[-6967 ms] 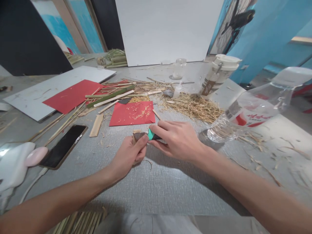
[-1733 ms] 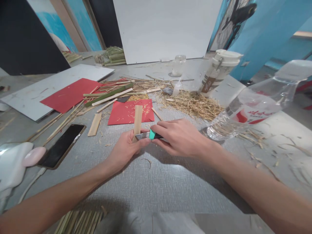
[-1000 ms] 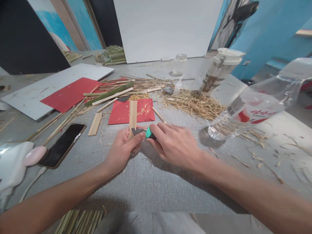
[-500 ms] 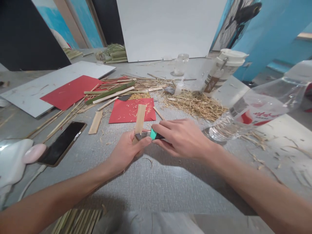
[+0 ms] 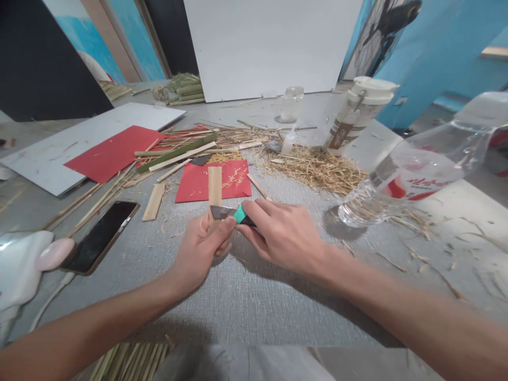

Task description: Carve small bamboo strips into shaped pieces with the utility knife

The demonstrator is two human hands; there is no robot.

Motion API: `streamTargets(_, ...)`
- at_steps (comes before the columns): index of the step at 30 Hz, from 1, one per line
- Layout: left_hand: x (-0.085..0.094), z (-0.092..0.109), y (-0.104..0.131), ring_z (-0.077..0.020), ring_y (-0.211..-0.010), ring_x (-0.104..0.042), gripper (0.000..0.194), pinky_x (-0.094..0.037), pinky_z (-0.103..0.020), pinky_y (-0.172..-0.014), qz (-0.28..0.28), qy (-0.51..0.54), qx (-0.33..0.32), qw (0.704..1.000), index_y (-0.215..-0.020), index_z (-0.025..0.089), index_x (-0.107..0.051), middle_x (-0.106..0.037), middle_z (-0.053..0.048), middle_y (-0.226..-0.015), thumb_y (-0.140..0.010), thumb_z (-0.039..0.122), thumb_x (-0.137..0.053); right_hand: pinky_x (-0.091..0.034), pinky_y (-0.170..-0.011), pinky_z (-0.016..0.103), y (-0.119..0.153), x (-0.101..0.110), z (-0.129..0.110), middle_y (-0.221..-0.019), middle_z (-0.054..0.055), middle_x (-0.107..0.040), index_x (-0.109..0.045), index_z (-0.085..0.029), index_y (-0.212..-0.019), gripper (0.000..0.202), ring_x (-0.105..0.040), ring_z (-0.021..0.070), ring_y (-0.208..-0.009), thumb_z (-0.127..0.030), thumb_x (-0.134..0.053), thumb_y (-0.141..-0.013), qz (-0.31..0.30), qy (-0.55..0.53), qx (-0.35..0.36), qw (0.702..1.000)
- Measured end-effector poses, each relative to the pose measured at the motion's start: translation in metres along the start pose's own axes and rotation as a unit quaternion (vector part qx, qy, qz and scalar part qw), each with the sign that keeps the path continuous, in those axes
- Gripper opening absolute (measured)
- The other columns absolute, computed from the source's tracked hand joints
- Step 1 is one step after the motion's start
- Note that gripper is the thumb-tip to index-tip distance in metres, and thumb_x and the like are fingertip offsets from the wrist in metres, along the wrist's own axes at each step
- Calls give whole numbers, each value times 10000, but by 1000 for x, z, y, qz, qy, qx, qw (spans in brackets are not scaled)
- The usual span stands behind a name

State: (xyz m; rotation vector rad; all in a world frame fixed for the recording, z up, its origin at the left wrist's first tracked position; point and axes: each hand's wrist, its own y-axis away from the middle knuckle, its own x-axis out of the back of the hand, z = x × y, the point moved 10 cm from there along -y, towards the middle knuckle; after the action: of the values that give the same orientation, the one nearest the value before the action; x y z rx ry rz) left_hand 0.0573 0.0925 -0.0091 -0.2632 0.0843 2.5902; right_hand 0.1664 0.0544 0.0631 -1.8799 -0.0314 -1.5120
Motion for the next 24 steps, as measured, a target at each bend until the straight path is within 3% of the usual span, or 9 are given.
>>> streamTargets(6,0,-4,-6,-72,-524,-225,454,-187,-252,-487,6,-13,49,999,-765,208,-516,-322,102,-587,-885,514,-829,-267,-582,333,-7,-4,8,-843,60,-713,-647,-181,-1112,332,-603,177,-641,-440,-441,-1135,-72,-37,48,996)
streamTargets(10,1,-3,-6,-80,-567,-282,368,-235,-246,-532,17,-39,56,998,-928,176,-701,-441,79,-649,-825,484,-876,-282,-605,333,-6,-1,9,-851,59,-710,-664,-180,-1120,371,-605,173,-648,-451,-412,-1140,-92,-38,92,991)
streamTargets(15,4,-3,-3,-95,-571,-293,374,-284,-253,-558,34,-52,52,997,-1018,188,-745,-432,86,-631,-803,457,-891,-293,-618,331,-5,-2,8,-853,53,-714,-671,-184,-1136,390,-608,173,-657,-456,-391,-1146,-110,-30,108,988)
streamTargets(19,3,2,-2,-108,-623,-382,291,-361,-258,-620,26,-65,18,997,-931,182,-761,-524,50,-684,-865,453,-844,-296,-611,336,-5,1,6,-870,57,-733,-667,-182,-1125,391,-622,177,-665,-455,-389,-1150,-89,-18,101,991)
streamTargets(24,7,10,0,-150,-769,-545,271,-457,-281,-756,47,-64,-19,997,-966,199,-787,-663,5,-807,-907,462,-812,-298,-590,345,-2,2,-2,-829,53,-714,-659,-163,-1104,359,-608,177,-645,-424,-418,-1150,-41,13,83,996)
